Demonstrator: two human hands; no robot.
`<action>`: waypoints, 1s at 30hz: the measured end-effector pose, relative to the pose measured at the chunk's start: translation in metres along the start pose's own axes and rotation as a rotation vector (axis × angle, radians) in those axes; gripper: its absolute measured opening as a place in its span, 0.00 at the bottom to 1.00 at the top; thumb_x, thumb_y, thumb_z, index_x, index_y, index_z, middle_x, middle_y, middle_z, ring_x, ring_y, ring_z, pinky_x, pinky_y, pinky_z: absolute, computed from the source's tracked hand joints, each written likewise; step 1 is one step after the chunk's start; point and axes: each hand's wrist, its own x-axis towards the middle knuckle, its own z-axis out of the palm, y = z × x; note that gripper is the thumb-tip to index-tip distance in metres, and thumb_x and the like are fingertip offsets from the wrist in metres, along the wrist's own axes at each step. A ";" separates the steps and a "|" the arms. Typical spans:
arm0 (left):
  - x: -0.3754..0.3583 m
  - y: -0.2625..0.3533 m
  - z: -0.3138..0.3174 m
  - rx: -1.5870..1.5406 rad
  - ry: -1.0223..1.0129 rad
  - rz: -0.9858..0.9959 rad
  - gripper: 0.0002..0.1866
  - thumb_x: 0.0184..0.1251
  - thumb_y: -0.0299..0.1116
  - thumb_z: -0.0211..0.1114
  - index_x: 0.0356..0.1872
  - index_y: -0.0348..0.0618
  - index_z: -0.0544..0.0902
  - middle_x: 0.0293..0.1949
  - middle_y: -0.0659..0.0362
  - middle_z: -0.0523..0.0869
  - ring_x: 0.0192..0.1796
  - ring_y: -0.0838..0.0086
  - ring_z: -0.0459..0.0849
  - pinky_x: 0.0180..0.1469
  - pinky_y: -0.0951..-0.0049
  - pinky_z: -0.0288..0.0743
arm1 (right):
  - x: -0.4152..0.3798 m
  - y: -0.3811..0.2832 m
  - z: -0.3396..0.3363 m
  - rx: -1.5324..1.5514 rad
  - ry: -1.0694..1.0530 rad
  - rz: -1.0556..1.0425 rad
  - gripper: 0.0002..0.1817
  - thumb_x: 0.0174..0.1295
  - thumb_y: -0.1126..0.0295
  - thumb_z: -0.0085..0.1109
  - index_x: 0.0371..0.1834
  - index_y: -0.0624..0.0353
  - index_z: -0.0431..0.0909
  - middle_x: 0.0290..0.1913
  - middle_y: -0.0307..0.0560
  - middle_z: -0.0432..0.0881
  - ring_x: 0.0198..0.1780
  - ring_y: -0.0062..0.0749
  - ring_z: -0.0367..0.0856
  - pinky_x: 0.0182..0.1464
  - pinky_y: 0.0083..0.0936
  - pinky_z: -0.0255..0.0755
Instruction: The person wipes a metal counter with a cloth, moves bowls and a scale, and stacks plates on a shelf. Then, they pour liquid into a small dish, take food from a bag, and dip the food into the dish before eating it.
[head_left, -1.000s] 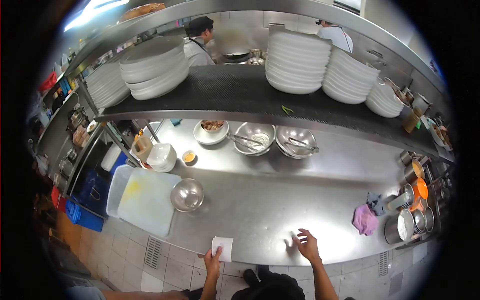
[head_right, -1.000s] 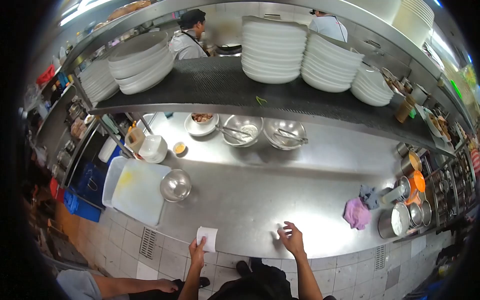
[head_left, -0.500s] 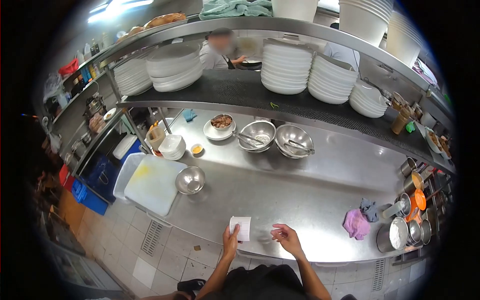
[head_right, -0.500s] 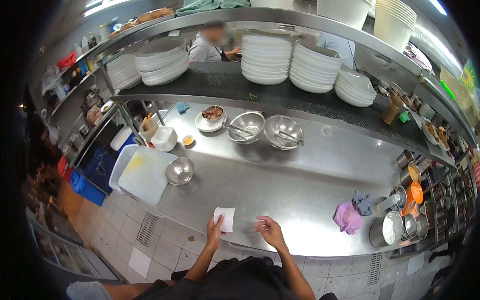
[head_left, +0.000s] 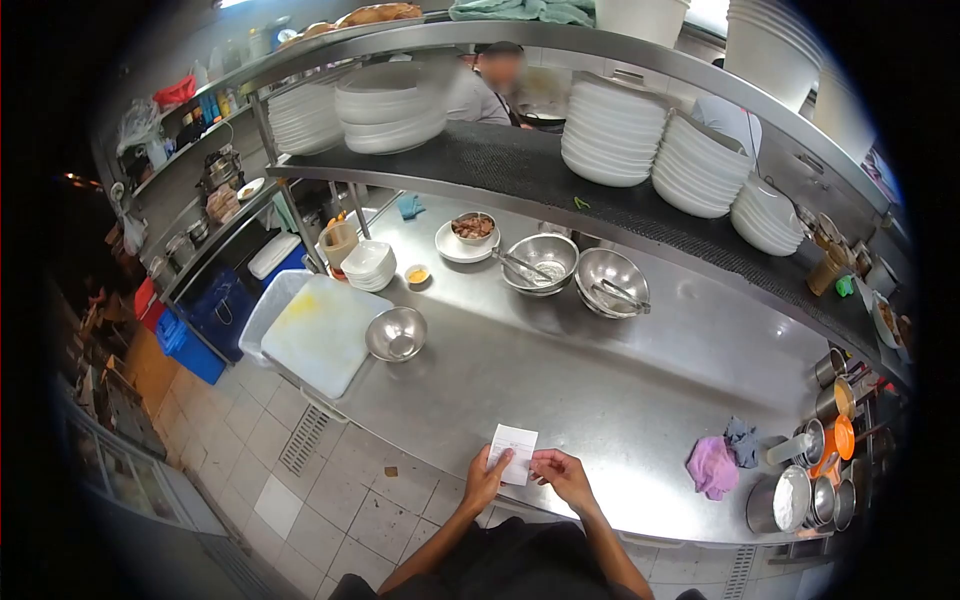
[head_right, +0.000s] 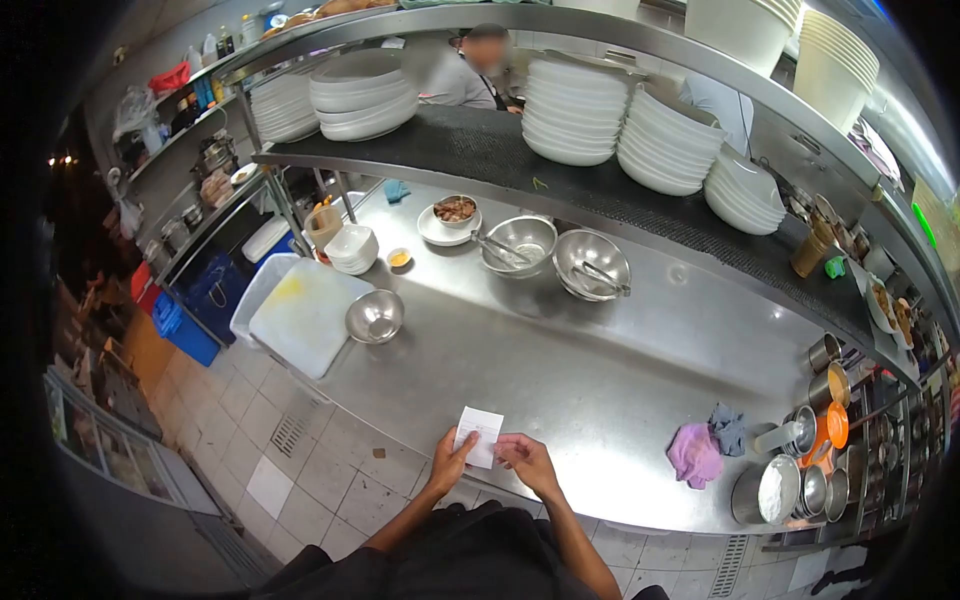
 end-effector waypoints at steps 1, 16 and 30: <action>0.000 0.003 -0.002 0.012 0.012 -0.012 0.17 0.70 0.46 0.63 0.41 0.40 0.78 0.31 0.62 0.82 0.30 0.81 0.80 0.27 0.77 0.75 | 0.001 0.000 0.001 0.000 -0.008 -0.006 0.13 0.67 0.69 0.62 0.50 0.63 0.79 0.38 0.43 0.86 0.38 0.25 0.84 0.39 0.20 0.75; 0.017 -0.014 -0.034 -0.086 -0.045 0.042 0.14 0.70 0.39 0.64 0.45 0.37 0.81 0.30 0.61 0.85 0.32 0.82 0.80 0.34 0.79 0.73 | 0.009 0.007 0.025 -0.184 -0.012 0.007 0.12 0.66 0.65 0.63 0.40 0.64 0.81 0.32 0.39 0.84 0.33 0.19 0.79 0.38 0.19 0.73; 0.007 -0.008 -0.051 -0.075 -0.051 0.045 0.14 0.69 0.33 0.66 0.51 0.37 0.84 0.30 0.61 0.87 0.33 0.85 0.80 0.35 0.82 0.72 | 0.001 0.006 0.032 -0.474 0.016 0.065 0.16 0.68 0.60 0.61 0.37 0.65 0.81 0.27 0.38 0.81 0.30 0.18 0.77 0.35 0.19 0.72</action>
